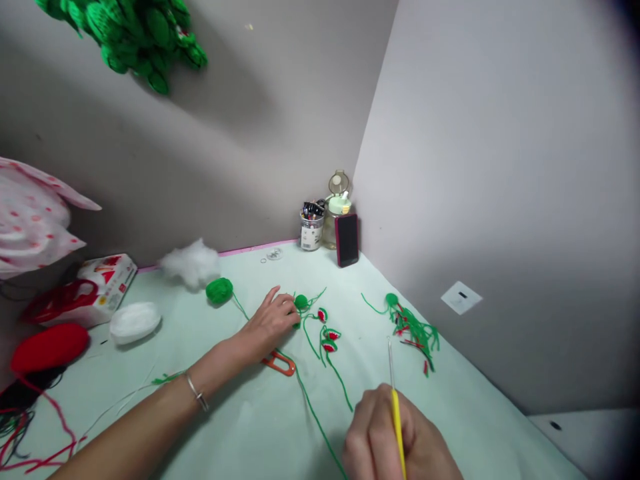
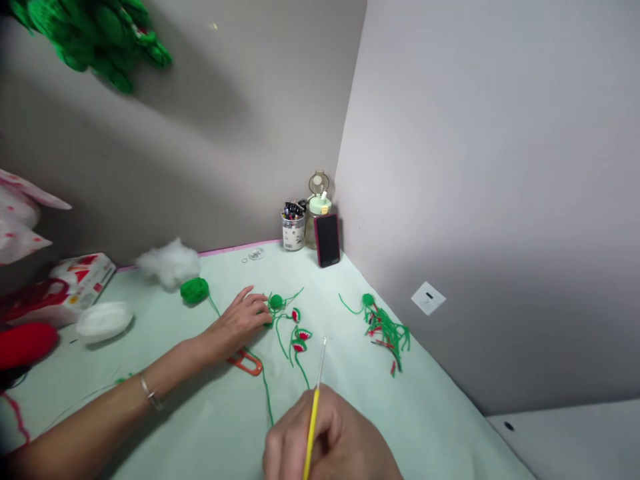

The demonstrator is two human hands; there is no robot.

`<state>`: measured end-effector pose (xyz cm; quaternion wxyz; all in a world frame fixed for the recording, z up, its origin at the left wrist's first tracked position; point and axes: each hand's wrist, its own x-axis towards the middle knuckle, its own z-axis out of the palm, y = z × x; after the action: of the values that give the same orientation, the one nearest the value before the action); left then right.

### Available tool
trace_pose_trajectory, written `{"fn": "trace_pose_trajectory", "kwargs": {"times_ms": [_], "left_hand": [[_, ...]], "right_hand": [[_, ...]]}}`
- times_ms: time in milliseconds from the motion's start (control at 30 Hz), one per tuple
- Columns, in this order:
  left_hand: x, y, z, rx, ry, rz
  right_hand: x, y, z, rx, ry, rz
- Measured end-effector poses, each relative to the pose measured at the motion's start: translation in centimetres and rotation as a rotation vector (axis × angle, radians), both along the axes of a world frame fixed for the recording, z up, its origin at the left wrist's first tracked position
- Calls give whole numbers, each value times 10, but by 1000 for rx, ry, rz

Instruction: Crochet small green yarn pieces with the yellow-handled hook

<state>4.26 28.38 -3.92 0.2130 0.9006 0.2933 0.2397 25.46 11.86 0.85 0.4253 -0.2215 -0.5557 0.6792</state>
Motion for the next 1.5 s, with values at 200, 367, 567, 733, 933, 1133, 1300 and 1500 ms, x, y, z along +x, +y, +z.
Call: {"fn": "trace_pose_trajectory", "kwargs": {"times_ms": [200, 367, 567, 733, 933, 1133, 1300, 1500], "left_hand": [[-4, -6, 2, 3, -62, 119], [12, -13, -5, -104, -119, 109], [9, -26, 12, -417, -422, 218], [-21, -64, 61, -758, -759, 297], [-37, -101, 96, -936, -1036, 323], [-49, -108, 103, -1006, -1234, 316], [-64, -106, 98, -811, -1207, 340], [-69, -96, 91, -823, -1203, 396]], "right_hand": [[2, 12, -1, -71, 161, 158], [-4, 19, -13, -188, 302, 207], [-13, 18, -7, -216, 377, 158], [-30, 18, 20, -204, 425, 142], [-59, 28, 72, -220, 286, -62], [-77, 40, 103, -183, 255, -269], [-90, 48, 97, -111, 136, -406], [-96, 56, 80, 215, 16, -637]]}}
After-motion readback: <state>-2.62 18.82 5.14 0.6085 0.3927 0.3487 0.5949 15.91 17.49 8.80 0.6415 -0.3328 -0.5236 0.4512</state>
